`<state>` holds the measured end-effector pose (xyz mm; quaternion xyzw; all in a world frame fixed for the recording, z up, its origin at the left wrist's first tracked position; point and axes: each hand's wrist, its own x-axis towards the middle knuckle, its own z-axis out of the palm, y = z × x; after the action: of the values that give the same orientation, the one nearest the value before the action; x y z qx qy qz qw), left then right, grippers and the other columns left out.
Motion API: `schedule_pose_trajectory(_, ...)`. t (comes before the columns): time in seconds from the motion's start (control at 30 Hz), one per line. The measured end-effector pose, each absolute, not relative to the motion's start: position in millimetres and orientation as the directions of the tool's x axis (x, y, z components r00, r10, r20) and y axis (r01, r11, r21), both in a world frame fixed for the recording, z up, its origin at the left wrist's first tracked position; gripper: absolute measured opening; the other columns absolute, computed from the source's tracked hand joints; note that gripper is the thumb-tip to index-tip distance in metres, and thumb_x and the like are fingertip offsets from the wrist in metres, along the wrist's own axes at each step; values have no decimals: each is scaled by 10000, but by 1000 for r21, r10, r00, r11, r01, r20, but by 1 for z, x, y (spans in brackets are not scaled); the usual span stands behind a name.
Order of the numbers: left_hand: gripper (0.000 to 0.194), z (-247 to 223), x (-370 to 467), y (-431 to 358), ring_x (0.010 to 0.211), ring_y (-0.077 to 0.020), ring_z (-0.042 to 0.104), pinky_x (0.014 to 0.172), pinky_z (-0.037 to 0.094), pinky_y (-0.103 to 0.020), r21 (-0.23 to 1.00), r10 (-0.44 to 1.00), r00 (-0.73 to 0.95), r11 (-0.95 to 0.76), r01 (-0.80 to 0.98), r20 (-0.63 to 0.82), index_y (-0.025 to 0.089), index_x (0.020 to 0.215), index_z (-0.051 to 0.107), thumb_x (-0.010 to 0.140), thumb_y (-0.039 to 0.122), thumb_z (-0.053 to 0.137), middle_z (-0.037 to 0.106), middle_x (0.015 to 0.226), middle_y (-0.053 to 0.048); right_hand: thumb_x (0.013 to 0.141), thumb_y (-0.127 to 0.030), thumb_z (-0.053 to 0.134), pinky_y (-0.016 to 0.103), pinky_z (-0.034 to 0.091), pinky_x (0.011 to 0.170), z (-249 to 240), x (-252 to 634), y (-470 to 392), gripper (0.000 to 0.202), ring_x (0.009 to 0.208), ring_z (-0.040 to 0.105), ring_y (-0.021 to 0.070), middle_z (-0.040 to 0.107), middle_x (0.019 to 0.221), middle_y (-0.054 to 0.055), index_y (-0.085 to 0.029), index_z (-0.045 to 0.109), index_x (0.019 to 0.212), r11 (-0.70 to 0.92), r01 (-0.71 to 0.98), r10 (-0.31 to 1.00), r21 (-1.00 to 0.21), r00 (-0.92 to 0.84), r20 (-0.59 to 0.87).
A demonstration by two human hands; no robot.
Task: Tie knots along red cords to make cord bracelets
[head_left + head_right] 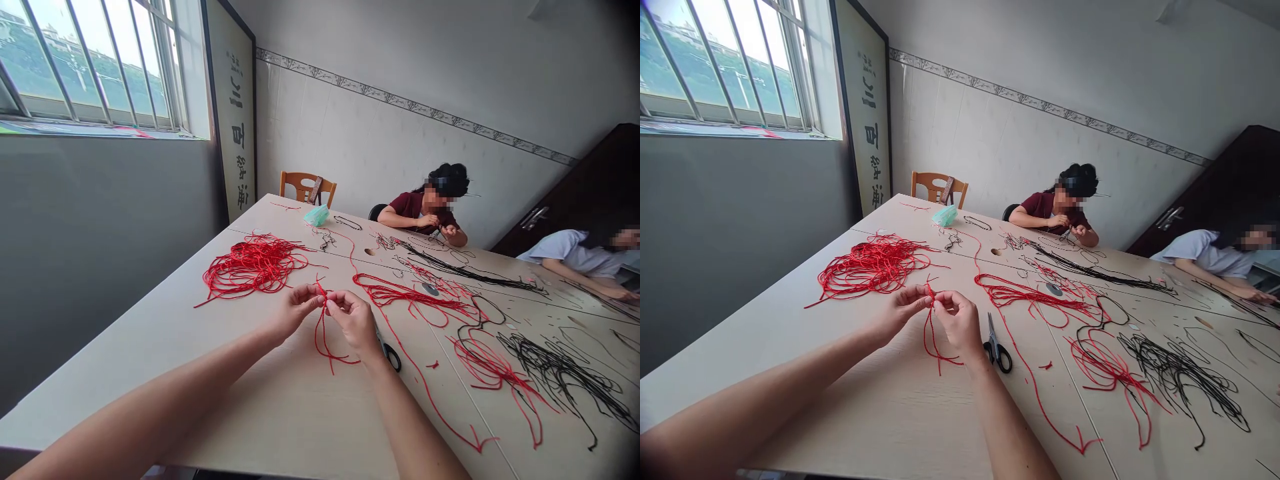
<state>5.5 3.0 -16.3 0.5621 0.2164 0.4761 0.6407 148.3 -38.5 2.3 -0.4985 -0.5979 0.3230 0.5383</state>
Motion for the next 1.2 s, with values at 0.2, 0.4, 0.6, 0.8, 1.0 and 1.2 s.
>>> schedule_pose_trajectory(0.2,256,-12,4,0,734,-129,529,730,410,-270,936,829,490,-107,-335,270,130,774,552,769,381,600,580,728,-21,725,-331,617,275,477,656,-2,149,-36,182,678,582,146,627,753,37,-168,599,805,278,172,954,-945,67,292)
schedule_pose_trajectory(0.4,262,-10,4,-1,755,-142,533,742,410,-282,941,820,500,-127,-315,278,124,772,563,772,384,592,584,748,-35,718,-363,618,269,465,614,-3,150,-35,210,645,566,145,621,705,28,-165,598,785,267,161,957,-950,69,281)
schedule_pose_trajectory(0.6,259,-13,5,1,728,-131,517,718,397,-271,941,819,502,-124,-314,276,120,767,577,769,378,596,573,736,-27,793,-341,535,263,454,636,1,150,-40,166,685,566,150,604,765,30,-180,563,818,325,300,940,-897,4,342)
schedule_pose_trajectory(0.8,213,-12,3,2,702,-115,491,684,377,-250,960,825,507,-137,-245,248,117,750,571,768,328,599,563,725,-15,852,-265,436,277,429,690,-1,148,-42,117,772,532,171,558,831,47,-206,536,845,457,587,835,-668,-25,549)
schedule_pose_trajectory(1.0,205,-10,1,1,744,-126,509,724,382,-256,967,822,518,-147,-207,236,121,770,576,782,326,576,581,761,-20,868,-224,388,282,425,708,-3,148,-41,130,790,528,176,550,843,53,-208,517,857,474,657,813,-586,-72,577)
schedule_pose_trajectory(1.2,260,-17,0,6,726,-132,503,683,375,-250,964,827,496,-246,-100,263,127,773,581,795,384,546,587,760,-28,867,-266,406,273,442,679,-4,145,-41,140,764,543,166,566,828,53,-195,524,845,463,639,802,-614,-7,598)
